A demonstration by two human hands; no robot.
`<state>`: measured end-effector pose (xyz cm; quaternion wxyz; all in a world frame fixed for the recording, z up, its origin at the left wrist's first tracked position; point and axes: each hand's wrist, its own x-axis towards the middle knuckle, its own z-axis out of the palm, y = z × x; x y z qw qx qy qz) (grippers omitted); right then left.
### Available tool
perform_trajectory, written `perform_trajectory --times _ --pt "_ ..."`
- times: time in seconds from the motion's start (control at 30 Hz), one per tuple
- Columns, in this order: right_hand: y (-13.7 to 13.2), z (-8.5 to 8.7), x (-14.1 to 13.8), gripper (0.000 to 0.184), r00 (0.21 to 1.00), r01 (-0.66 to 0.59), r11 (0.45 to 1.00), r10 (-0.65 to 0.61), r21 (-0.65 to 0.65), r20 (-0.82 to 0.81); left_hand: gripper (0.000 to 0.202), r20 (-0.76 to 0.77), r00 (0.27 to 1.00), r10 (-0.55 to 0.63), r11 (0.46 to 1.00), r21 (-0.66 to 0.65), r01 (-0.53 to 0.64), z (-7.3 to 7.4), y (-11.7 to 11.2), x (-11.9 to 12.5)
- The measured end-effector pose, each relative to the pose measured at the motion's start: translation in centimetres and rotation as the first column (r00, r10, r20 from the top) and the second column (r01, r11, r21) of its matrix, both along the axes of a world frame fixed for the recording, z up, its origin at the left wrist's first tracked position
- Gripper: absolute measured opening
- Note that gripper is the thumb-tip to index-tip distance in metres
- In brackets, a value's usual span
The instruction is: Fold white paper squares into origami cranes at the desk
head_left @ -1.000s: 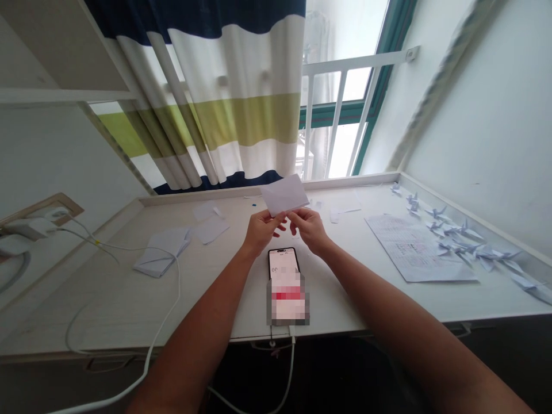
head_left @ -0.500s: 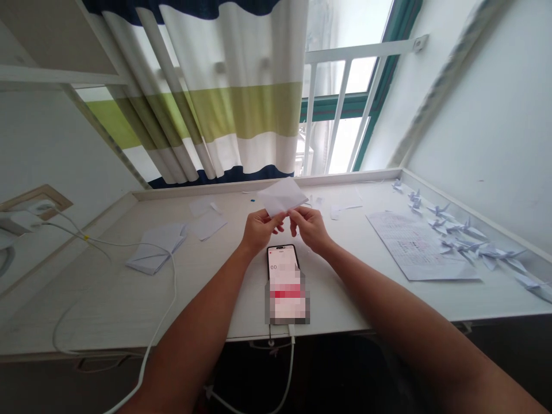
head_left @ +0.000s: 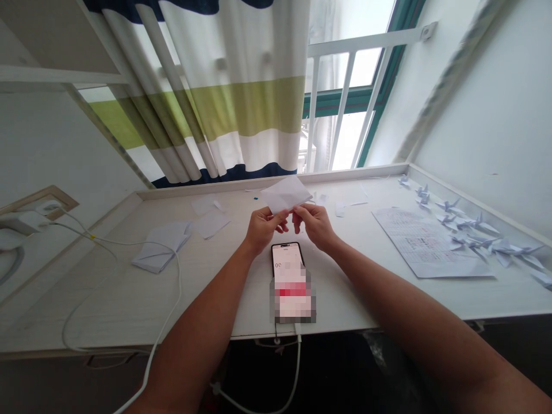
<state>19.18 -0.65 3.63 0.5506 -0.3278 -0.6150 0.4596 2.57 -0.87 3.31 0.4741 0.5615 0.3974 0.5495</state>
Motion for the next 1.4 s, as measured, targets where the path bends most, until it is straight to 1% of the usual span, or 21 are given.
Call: perform_trajectory --times 0.1,0.23,0.4,0.5,0.6,0.77,0.9,1.03,1.2,1.4 --pt "0.0 0.05 0.02 0.043 1.0 0.002 1.0 -0.002 -0.004 -0.01 0.047 0.009 1.0 -0.015 1.0 -0.016 0.015 0.14 -0.06 -0.02" --pt "0.07 -0.11 -0.1 0.042 0.998 0.019 1.0 -0.02 -0.018 -0.062 0.047 0.024 0.999 -0.047 0.999 -0.023 0.047 0.22 -0.06 0.01" --pt "0.29 -0.21 -0.09 0.045 0.998 0.027 1.0 -0.027 -0.01 -0.063 0.049 0.046 0.998 -0.047 0.998 -0.029 0.048 0.38 -0.1 0.18" --pt "0.35 -0.23 -0.03 0.046 0.997 0.013 1.0 -0.015 -0.019 -0.073 0.048 0.062 0.997 -0.055 0.997 -0.055 0.058 0.45 -0.24 0.21" --pt "0.35 -0.26 0.06 0.047 0.997 0.025 0.999 -0.026 -0.021 -0.067 0.045 0.039 0.996 -0.076 0.993 -0.091 0.079 0.51 -0.41 0.15" --pt "0.28 -0.37 -0.03 0.045 0.998 0.044 0.999 -0.044 -0.018 -0.045 0.041 0.021 0.999 -0.029 0.997 -0.068 0.03 0.58 -0.38 0.06" --pt "0.35 -0.43 -0.14 0.041 0.994 0.043 0.998 -0.047 -0.05 -0.094 0.038 0.015 0.999 -0.04 0.998 -0.056 0.041 0.52 -0.2 -0.06" --pt "0.48 -0.23 0.16 0.04 0.994 0.047 0.998 -0.051 -0.047 -0.099 0.036 0.002 0.999 -0.038 0.998 -0.049 0.038 0.61 -0.2 -0.24" --pt "0.49 0.09 0.27 0.038 0.99 0.003 0.998 -0.011 -0.058 -0.138 0.037 0.015 0.999 -0.035 0.997 -0.063 0.036 0.87 -0.31 -0.28" --pt "0.63 0.24 0.28 0.034 0.981 0.021 0.997 -0.036 -0.08 -0.188 0.04 0.043 0.998 -0.045 0.995 -0.086 0.049 0.93 -0.49 -0.05"
